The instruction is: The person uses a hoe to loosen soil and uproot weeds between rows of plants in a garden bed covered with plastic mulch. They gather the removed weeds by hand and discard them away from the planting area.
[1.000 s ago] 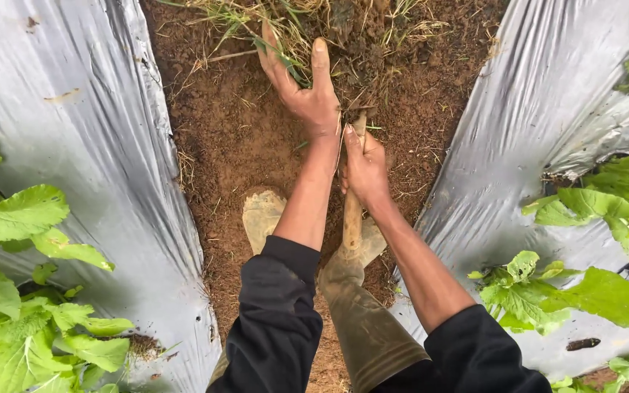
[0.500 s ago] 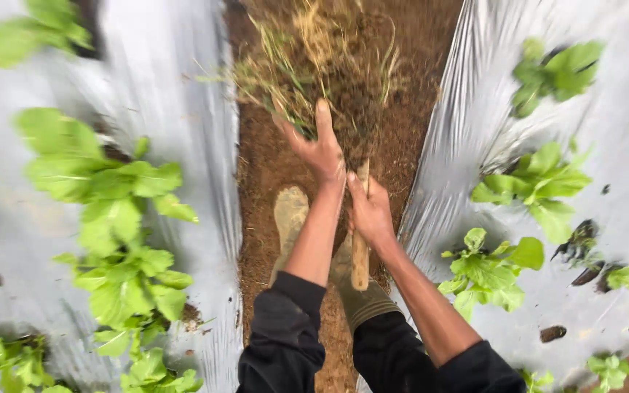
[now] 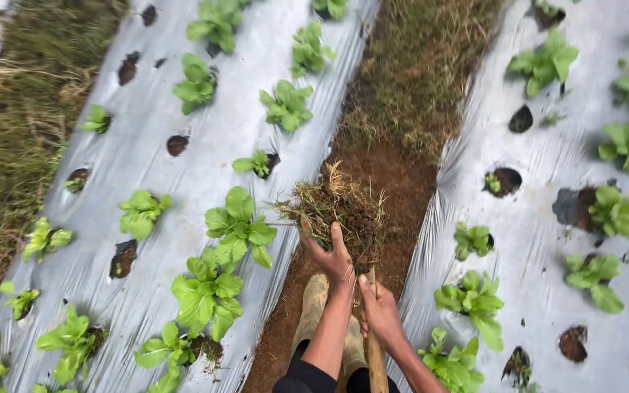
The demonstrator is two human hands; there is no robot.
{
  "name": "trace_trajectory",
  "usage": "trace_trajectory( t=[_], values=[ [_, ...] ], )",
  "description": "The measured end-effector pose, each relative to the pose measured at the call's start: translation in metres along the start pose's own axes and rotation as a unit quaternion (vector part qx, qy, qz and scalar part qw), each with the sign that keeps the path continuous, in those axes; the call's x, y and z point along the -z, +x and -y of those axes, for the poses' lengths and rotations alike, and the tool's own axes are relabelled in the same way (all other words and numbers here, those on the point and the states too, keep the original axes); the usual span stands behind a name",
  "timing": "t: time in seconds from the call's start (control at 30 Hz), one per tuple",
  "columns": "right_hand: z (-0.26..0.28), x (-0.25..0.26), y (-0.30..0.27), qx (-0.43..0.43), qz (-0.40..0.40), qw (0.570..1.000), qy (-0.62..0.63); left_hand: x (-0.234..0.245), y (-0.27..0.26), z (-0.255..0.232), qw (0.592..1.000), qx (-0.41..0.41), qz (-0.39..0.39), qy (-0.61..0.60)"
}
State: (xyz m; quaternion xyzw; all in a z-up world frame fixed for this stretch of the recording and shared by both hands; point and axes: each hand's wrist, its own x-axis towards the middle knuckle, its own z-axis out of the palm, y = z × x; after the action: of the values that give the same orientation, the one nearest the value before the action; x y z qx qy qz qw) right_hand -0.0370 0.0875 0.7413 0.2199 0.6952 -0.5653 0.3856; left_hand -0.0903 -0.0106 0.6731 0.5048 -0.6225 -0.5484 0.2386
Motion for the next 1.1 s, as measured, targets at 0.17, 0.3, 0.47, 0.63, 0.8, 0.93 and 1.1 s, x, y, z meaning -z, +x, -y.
trace_trajectory(
  t=[0.17,0.3,0.47,0.63,0.8,0.93,1.1],
  values=[
    [0.028,-0.005,-0.090,0.014,0.048,0.996,-0.067,0.059,-0.024,-0.036,0.983,-0.079,-0.112,-0.124],
    [0.023,-0.023,-0.154,0.051,0.075,0.988,-0.126,0.133,-0.053,-0.072,0.971,-0.050,-0.169,-0.163],
    [0.007,-0.063,-0.239,0.051,0.125,0.958,-0.253,0.241,-0.078,-0.080,0.936,-0.048,-0.298,-0.184],
    [-0.045,-0.111,-0.307,0.112,0.194,0.895,-0.386,0.369,-0.110,-0.073,0.868,-0.045,-0.435,-0.234],
    [-0.132,-0.166,-0.378,0.108,0.299,0.864,-0.390,0.509,-0.160,-0.029,0.816,0.015,-0.527,-0.237],
    [-0.213,-0.210,-0.474,0.097,0.344,0.838,-0.412,0.630,-0.220,0.012,0.753,0.030,-0.587,-0.294],
    [-0.339,-0.264,-0.567,0.106,0.399,0.777,-0.474,0.784,-0.300,0.078,0.698,0.067,-0.642,-0.311]
  ],
)
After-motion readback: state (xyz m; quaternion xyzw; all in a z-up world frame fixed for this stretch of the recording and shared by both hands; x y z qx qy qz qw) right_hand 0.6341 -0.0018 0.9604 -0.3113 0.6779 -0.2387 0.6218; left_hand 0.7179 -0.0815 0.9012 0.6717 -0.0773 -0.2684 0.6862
